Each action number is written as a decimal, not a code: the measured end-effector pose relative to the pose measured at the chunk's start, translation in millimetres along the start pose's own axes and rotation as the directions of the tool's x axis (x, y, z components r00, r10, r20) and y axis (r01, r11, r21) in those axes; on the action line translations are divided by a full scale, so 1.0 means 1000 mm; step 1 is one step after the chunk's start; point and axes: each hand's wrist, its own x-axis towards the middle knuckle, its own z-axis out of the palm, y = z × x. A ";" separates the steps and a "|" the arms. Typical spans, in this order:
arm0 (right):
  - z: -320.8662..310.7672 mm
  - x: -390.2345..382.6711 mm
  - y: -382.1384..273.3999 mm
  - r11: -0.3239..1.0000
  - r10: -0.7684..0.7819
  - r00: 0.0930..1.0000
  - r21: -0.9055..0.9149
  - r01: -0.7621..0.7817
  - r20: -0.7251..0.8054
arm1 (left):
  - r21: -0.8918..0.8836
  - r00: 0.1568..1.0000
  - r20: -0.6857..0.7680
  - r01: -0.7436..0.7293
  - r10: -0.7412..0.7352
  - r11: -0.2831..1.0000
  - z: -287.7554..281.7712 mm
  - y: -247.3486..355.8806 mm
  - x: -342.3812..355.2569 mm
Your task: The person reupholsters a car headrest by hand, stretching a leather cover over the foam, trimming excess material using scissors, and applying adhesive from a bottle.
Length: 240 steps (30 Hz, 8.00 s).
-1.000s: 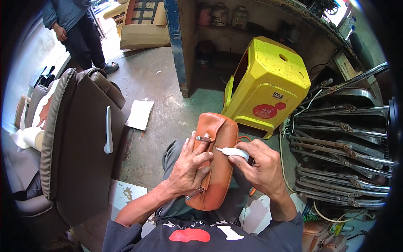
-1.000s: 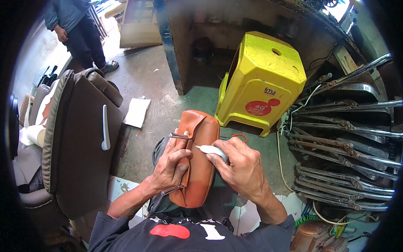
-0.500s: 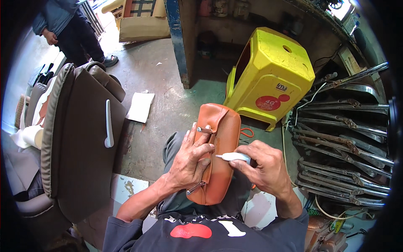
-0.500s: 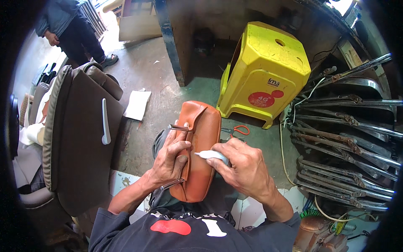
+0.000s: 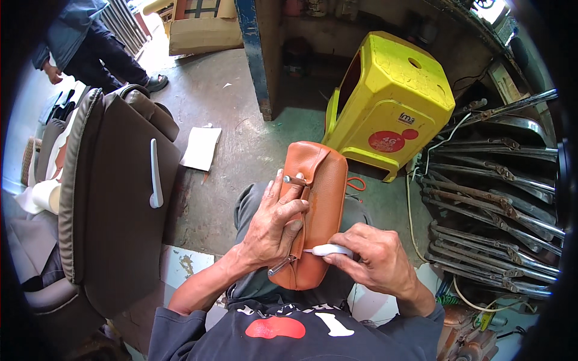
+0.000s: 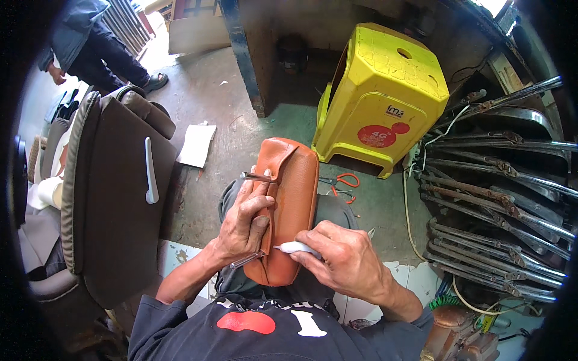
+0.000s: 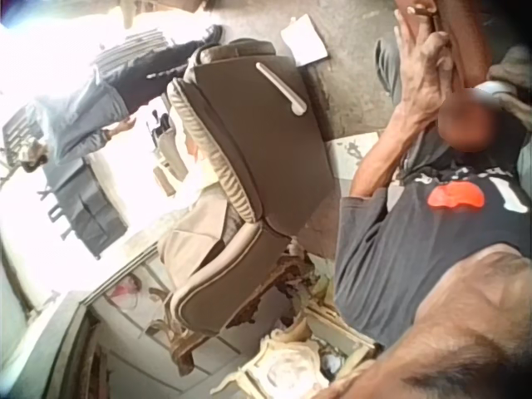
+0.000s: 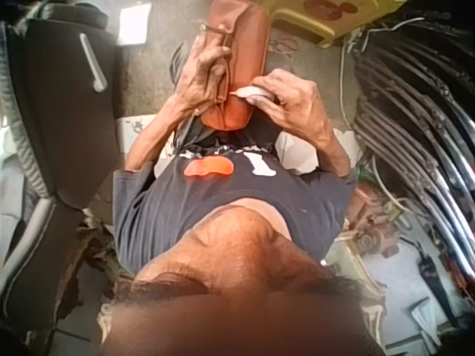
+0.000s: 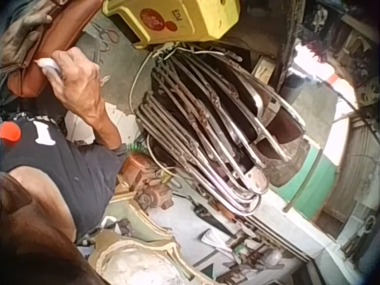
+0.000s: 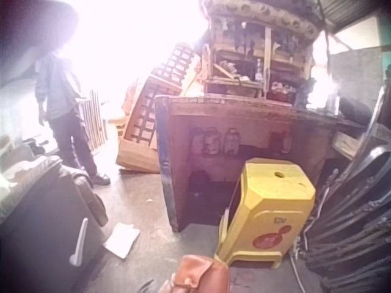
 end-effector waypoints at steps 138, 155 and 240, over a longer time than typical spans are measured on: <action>0.090 0.002 0.007 0.963 0.268 0.887 0.119 -0.241 -0.375 | 0.181 0.925 0.010 0.372 -0.380 0.910 -0.042 0.020 0.051; 0.062 0.031 0.000 0.942 0.325 0.840 0.223 -0.249 -0.435 | -0.057 0.853 -0.130 0.502 -0.505 0.863 -0.019 0.025 0.045; -0.106 0.092 -0.061 0.886 0.447 0.559 -0.262 -0.382 0.699 | -0.313 0.867 -0.189 0.392 -0.461 0.865 -0.037 0.031 0.019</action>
